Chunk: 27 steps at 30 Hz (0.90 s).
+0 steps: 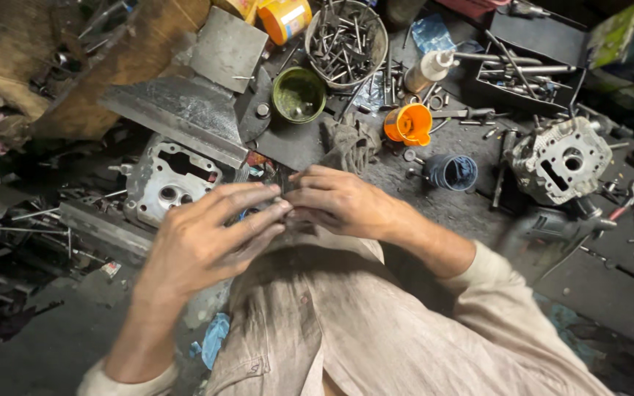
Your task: The person cleans and assembles small metal engine components on a workbench. They wipe a metal block, insert cylindrical parts into holes, and use a hammer to tap them into place. The person repeatedly cleans the block and inserts parts, finishing by tapping the final piece.
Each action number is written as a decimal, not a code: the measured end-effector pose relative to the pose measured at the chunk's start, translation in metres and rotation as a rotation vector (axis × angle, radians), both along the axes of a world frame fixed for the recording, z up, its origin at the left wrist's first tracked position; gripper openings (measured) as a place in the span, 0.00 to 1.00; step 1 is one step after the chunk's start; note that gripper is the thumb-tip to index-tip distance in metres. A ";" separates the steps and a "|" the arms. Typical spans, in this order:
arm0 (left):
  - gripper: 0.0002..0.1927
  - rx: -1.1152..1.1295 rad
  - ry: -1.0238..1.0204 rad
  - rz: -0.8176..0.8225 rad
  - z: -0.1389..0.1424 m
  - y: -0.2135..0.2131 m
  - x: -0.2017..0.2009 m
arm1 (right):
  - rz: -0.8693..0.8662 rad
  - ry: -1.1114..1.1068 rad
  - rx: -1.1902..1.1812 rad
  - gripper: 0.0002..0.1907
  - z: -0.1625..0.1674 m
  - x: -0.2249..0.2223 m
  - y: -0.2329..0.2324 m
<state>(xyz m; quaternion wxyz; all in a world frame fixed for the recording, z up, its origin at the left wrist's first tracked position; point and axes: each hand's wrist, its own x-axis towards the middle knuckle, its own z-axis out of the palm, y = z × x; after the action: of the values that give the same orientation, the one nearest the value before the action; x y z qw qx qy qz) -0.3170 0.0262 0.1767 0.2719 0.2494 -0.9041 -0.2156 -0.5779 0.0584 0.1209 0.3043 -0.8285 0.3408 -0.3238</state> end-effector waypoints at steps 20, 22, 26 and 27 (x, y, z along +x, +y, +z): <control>0.18 -0.041 -0.056 -0.037 0.012 0.009 0.026 | 0.216 0.295 -0.459 0.19 0.028 -0.005 0.006; 0.19 -0.043 -0.031 0.003 0.021 0.003 0.031 | 0.144 0.369 -0.519 0.18 0.031 -0.017 0.002; 0.15 0.016 -0.057 0.234 0.049 0.000 0.066 | 0.010 0.308 -0.410 0.16 0.049 -0.065 -0.025; 0.13 0.044 -0.078 0.313 0.053 0.002 0.077 | -0.192 0.597 -0.539 0.19 0.056 -0.083 -0.034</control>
<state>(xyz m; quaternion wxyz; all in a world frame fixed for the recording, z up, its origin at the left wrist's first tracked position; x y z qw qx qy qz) -0.2400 0.0283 0.2298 0.2614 0.4011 -0.8592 -0.1805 -0.6610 0.0239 0.1765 -0.0676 -0.9005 0.3928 -0.1741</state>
